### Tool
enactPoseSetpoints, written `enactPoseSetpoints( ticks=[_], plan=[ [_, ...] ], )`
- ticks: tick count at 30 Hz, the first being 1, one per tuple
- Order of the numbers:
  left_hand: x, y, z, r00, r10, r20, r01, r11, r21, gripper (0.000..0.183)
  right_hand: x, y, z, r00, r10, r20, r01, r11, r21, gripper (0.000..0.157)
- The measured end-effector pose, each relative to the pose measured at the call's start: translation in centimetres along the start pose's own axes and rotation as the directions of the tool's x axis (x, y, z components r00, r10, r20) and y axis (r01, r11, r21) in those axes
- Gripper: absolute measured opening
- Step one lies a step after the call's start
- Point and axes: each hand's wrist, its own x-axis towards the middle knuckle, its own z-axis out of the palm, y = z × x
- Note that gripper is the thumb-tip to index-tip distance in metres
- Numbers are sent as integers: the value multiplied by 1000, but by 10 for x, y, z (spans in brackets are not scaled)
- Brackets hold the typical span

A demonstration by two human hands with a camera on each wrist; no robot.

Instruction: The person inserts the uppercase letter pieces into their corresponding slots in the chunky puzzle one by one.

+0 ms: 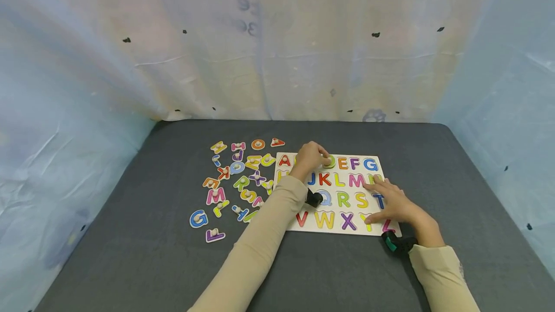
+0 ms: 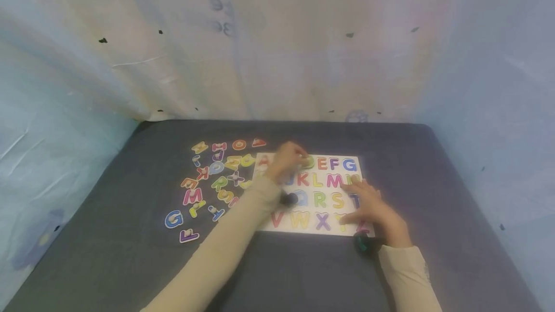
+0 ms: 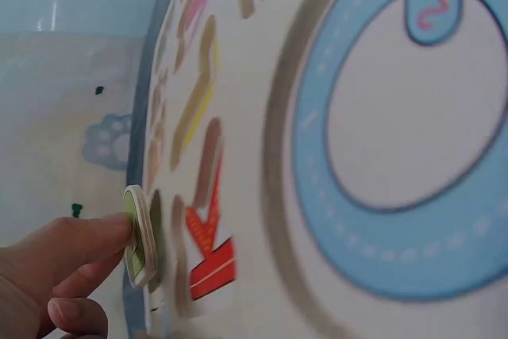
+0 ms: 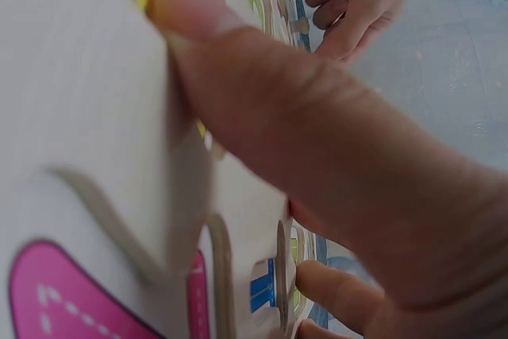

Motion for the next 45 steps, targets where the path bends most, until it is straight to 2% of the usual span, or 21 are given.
enactPoseSetpoints(
  ticks=[7, 16, 23, 30, 34, 45],
  plan=[
    [-3, 0, 2, 1000, -20, -7, 20, 999, 45, 13, 0, -3, 1, 1000, -4, 3, 4, 1000, 2, 99],
    [-6, 0, -1, 1000, 2, 13, -3, 991, 133, 14, -1, -7, -1, 1000, -4, 4, 4, 1000, 1, 100],
    [-8, -6, -5, 998, 55, -3, -54, 996, 69, 20, -2, -8, -3, 1000, 2, 9, -2, 1000, 0, 100],
    [-20, -23, -21, 991, 135, 1, -135, 991, -23, 19, -3, -7, -5, 1000, 7, 17, -7, 1000, 0, 100],
    [-32, -38, -33, 984, 176, -9, -176, 981, -78, 19, -1, -6, -4, 1000, 0, 18, 1, 1000, -3, 100],
    [-69, -76, -71, 971, 233, -58, -239, 964, -114, 20, -2, -4, -5, 1000, -5, 4, 5, 1000, -25, 100]
  ],
)
